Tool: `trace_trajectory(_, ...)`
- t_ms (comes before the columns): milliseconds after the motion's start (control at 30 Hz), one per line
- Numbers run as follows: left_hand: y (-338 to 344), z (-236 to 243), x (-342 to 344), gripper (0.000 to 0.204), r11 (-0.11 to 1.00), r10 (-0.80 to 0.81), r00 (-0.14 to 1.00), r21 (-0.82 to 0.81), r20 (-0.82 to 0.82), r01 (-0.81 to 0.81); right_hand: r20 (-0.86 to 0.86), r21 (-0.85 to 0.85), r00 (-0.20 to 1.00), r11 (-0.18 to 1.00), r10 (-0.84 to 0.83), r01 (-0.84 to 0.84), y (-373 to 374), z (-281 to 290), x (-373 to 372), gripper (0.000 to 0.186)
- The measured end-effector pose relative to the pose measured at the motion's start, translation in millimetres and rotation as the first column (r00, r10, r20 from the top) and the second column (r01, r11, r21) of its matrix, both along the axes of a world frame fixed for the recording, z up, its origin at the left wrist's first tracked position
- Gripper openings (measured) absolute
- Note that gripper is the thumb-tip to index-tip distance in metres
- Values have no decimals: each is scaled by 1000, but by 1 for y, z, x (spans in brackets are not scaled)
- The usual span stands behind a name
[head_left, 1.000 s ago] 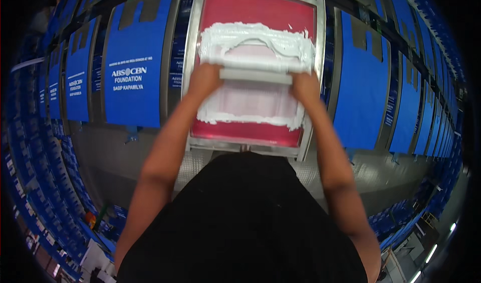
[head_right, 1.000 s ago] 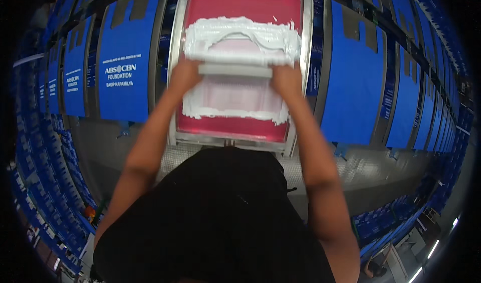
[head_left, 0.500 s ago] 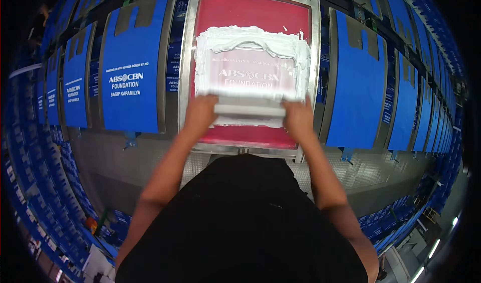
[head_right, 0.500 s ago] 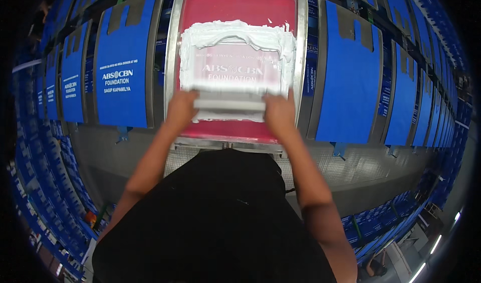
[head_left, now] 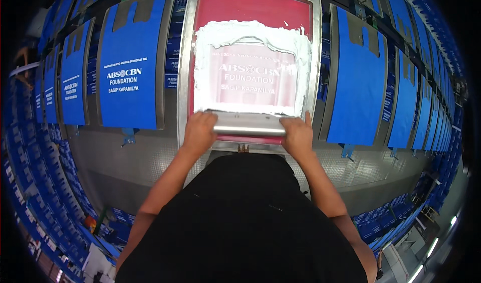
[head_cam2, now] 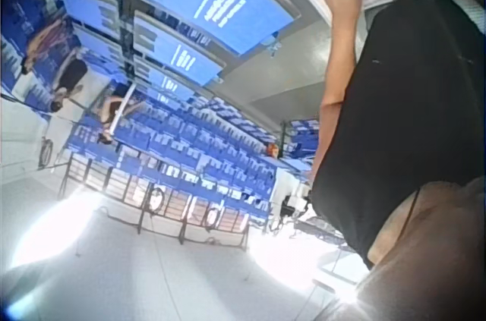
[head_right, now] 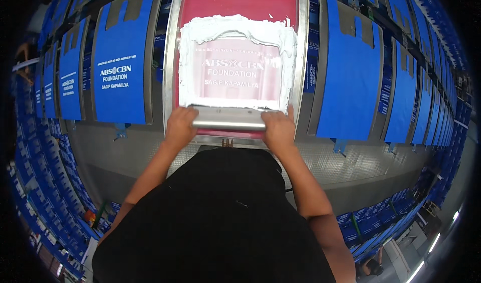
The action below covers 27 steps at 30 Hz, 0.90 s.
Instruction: The person uses a squeegee to spread white ink evenly across a screen printing frame held in a vertical position. The person repeatedly moves the squeegee back and forth to ensure the ink covers the entire mesh area of the frame.
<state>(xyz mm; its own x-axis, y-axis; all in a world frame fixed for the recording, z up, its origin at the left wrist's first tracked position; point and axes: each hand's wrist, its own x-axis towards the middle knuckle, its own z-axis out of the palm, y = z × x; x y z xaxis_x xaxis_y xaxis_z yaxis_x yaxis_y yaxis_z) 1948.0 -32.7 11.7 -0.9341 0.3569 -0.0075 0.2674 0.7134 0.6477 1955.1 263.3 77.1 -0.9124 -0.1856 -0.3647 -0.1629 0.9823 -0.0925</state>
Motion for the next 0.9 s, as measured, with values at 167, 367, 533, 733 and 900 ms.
trace_trajectory(167, 7, -32, -164, 33, 978, 20, 998, -208, 64, -7, -23, 172, 998, 983, 63, -58, 18, -41, -158, 37)
trace_trajectory(367, 4, 6, -245, 43, 976, 29, 984, -218, 176, 10, 79, 91, 994, 993, 73, -80, 12, -10, -263, 55)
trace_trajectory(533, -2, 60, -170, 48, 938, 303, 844, -20, -441, -347, 141, 24, 986, 995, 88, -92, 15, 30, -296, 56)
trace_trajectory(733, 23, -3, 70, 42, 989, -139, 365, 108, 921, 103, 228, 1, 967, 993, 118, -121, 21, -21, -315, 60)
trace_trajectory(900, 60, -57, 150, 38, 597, -363, 291, 461, 885, -656, 183, -87, 950, 966, 255, -242, -4, -17, -311, 55)
